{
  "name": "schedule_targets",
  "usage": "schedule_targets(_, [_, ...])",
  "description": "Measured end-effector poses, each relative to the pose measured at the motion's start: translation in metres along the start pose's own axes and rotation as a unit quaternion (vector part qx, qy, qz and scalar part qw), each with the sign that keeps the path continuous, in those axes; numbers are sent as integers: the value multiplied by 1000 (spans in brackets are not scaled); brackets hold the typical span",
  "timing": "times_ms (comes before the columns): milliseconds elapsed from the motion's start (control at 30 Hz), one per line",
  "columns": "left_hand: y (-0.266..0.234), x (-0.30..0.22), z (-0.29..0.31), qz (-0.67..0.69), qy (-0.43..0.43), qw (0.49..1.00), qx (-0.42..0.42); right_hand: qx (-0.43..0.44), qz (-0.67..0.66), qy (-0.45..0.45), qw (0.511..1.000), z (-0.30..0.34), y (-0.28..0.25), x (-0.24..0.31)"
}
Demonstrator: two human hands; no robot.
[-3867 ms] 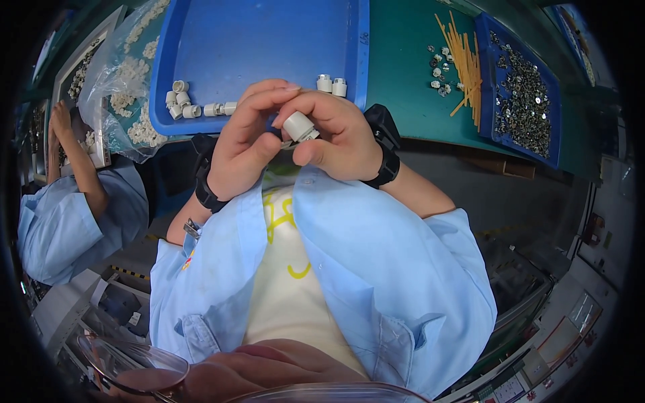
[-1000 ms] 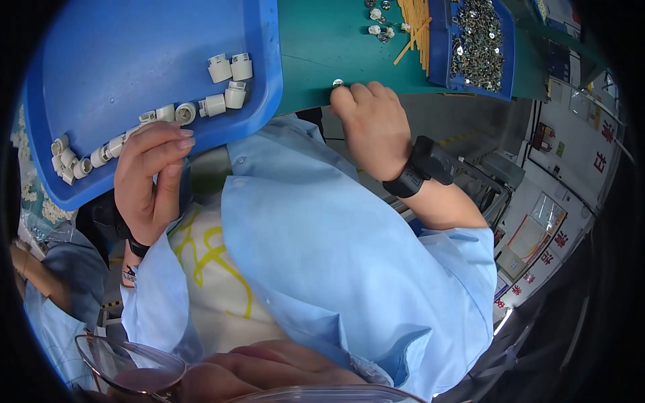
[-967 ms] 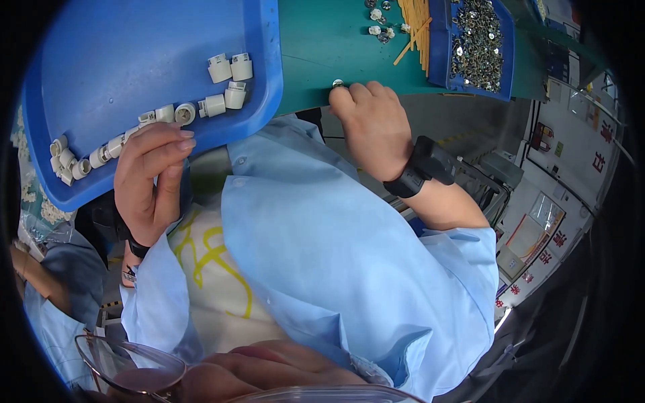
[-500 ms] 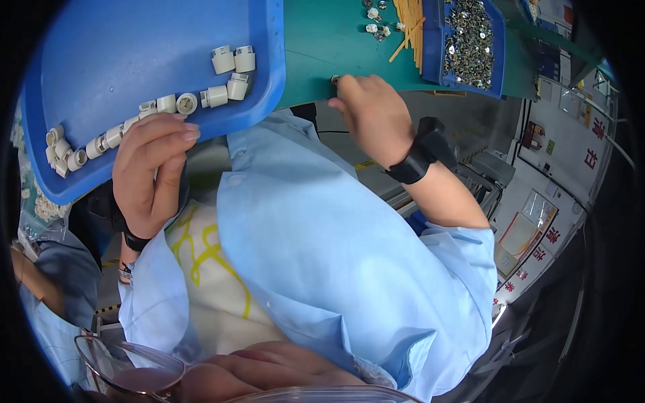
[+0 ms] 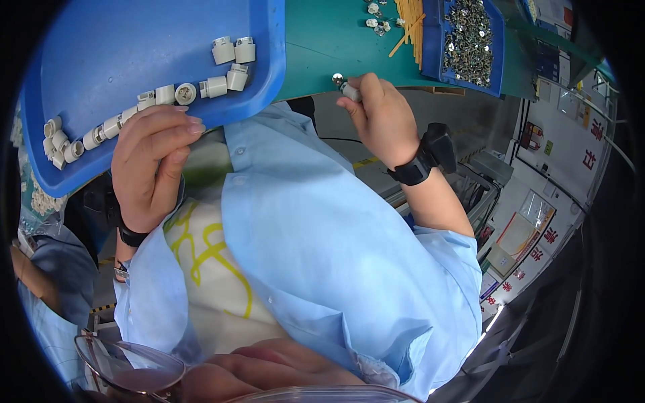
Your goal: The person assembles components by hand, picking up a white plastic housing and a metal insert from a blue tray. They press the metal insert into the housing and place the completed unit back onto the tray before repeating the process.
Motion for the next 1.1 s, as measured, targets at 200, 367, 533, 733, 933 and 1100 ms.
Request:
schedule_targets(200, [3, 1, 0, 3, 14, 1000, 25, -11, 97, -52, 994, -7, 0, 15])
schedule_targets(367, [6, 1, 0, -4, 8, 1000, 24, 27, 149, -85, 985, -14, 3, 24])
schedule_targets(533, [3, 3, -1, -10, -7, 1000, -26, 57, 182, -104, 976, -19, 4, 30])
schedule_targets(733, [1, 3, -1, -18, -3, 999, -46, 90, 192, -128, 969, -24, 2, 34])
schedule_targets(933, [-2, 0, -2, -18, 12, 998, -51, 121, 224, -118, 960, -27, 5, 31])
schedule_targets(1100, [-1, -1, 1, -10, 10, 1000, -16, 139, -16, -38, 989, -18, 7, 8])
Point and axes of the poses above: each hand's wrist, its own z-axis away from the middle knuckle, its own y-axis out of the palm, x = y × z, the point moved 9 cm from there along -z, towards the middle knuckle, and after that the axes turned 9 degrees about x, right-handed, at the moved point
